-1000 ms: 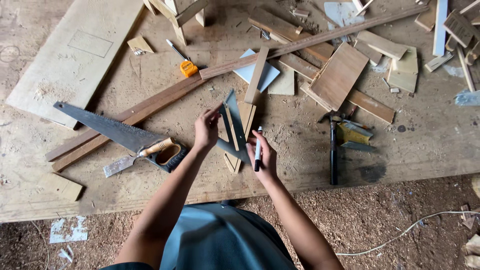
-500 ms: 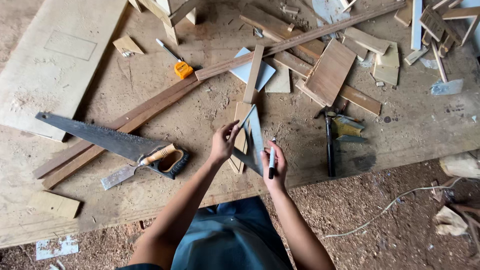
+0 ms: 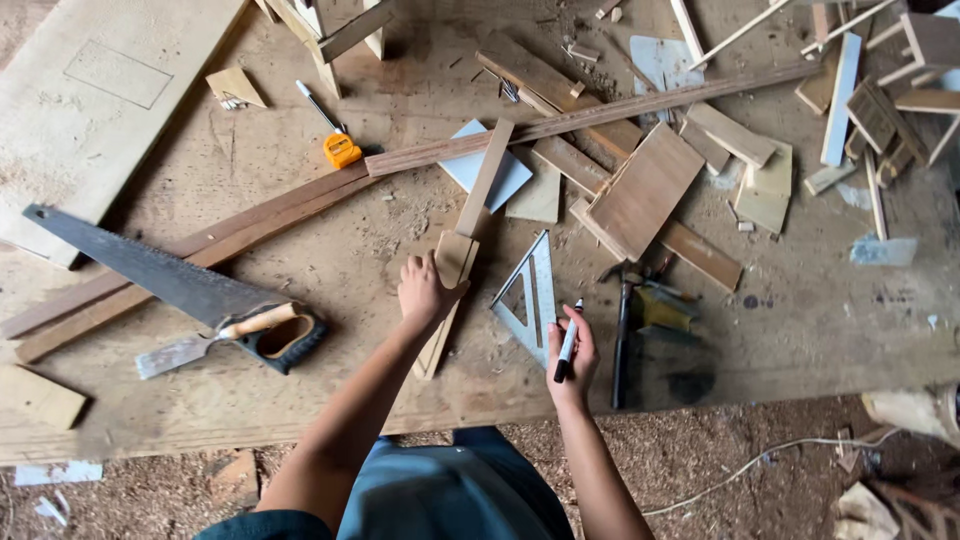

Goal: The person aligns two wooden pieces on a workbench, then uses a marker and a set square to draw straight and curved lines on the wood. The person handles the wood, marker, and set square throughout the clip.

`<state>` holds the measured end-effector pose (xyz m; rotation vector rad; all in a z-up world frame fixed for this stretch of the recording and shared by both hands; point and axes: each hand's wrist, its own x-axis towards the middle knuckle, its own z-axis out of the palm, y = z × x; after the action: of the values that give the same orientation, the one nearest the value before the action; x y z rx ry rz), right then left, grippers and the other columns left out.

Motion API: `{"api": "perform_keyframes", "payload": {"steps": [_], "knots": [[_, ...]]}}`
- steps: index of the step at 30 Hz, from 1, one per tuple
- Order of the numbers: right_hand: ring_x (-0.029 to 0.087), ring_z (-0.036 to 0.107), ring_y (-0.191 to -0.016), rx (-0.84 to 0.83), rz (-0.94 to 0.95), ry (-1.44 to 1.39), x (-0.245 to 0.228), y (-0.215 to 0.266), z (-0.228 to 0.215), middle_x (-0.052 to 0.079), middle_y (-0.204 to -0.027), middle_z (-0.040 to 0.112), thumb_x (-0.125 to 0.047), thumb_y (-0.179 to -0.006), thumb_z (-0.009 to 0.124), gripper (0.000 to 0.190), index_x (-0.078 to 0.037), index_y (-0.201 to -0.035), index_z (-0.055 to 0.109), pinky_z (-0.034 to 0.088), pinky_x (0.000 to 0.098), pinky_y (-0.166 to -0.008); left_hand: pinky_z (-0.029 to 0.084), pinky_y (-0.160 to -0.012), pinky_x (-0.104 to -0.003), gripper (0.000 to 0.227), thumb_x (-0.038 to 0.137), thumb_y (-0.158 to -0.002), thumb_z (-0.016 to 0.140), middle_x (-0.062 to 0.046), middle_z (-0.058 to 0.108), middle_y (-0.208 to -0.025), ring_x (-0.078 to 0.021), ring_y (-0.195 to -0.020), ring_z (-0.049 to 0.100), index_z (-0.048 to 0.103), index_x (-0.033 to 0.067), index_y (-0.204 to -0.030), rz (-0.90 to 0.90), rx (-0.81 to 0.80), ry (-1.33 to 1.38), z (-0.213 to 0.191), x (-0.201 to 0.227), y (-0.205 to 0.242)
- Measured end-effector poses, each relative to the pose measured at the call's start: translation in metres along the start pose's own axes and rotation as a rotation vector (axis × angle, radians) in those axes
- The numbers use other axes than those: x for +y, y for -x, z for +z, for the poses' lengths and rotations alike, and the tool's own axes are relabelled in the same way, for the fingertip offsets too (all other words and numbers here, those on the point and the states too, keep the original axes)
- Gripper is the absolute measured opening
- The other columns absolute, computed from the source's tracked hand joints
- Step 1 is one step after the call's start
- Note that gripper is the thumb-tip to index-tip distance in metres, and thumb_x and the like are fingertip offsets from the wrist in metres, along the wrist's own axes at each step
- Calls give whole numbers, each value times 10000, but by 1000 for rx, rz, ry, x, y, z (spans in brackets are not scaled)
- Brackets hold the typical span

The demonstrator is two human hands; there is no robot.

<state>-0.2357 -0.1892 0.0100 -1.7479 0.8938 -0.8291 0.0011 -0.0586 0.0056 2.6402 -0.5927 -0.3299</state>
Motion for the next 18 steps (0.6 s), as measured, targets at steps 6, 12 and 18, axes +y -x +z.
{"api": "perform_keyframes", "payload": {"steps": [6, 12, 18], "knots": [[115, 681, -891, -156, -37, -32, 24, -57, -12, 70, -1010, 732, -87, -943, 728, 369, -53, -1301, 644, 554, 263, -806, 527, -946, -457, 968, 541, -680, 885, -153, 547, -1261, -329, -1201, 542, 480, 22, -1388, -112, -15, -129, 22, 26, -22], [132, 679, -867, -202, -29, 8, 4, -99, -24, 72, -999, 729, -109, -924, 743, 383, -78, -1296, 655, 559, 276, -779, 517, -983, -438, 921, 411, -672, 920, -140, 536, -1284, -317, -1195, 551, 475, 17, -1375, -121, -60, -206, 11, 45, -31], [141, 648, -924, -197, -105, -54, -25, -121, -26, 90, -1053, 701, -98, -948, 747, 396, -49, -1327, 646, 539, 274, -832, 477, -1044, -437, 754, 161, -771, 830, -147, 543, -1305, -307, -1225, 533, 484, 54, -1432, 284, -8, -359, -18, 47, -38]]}}
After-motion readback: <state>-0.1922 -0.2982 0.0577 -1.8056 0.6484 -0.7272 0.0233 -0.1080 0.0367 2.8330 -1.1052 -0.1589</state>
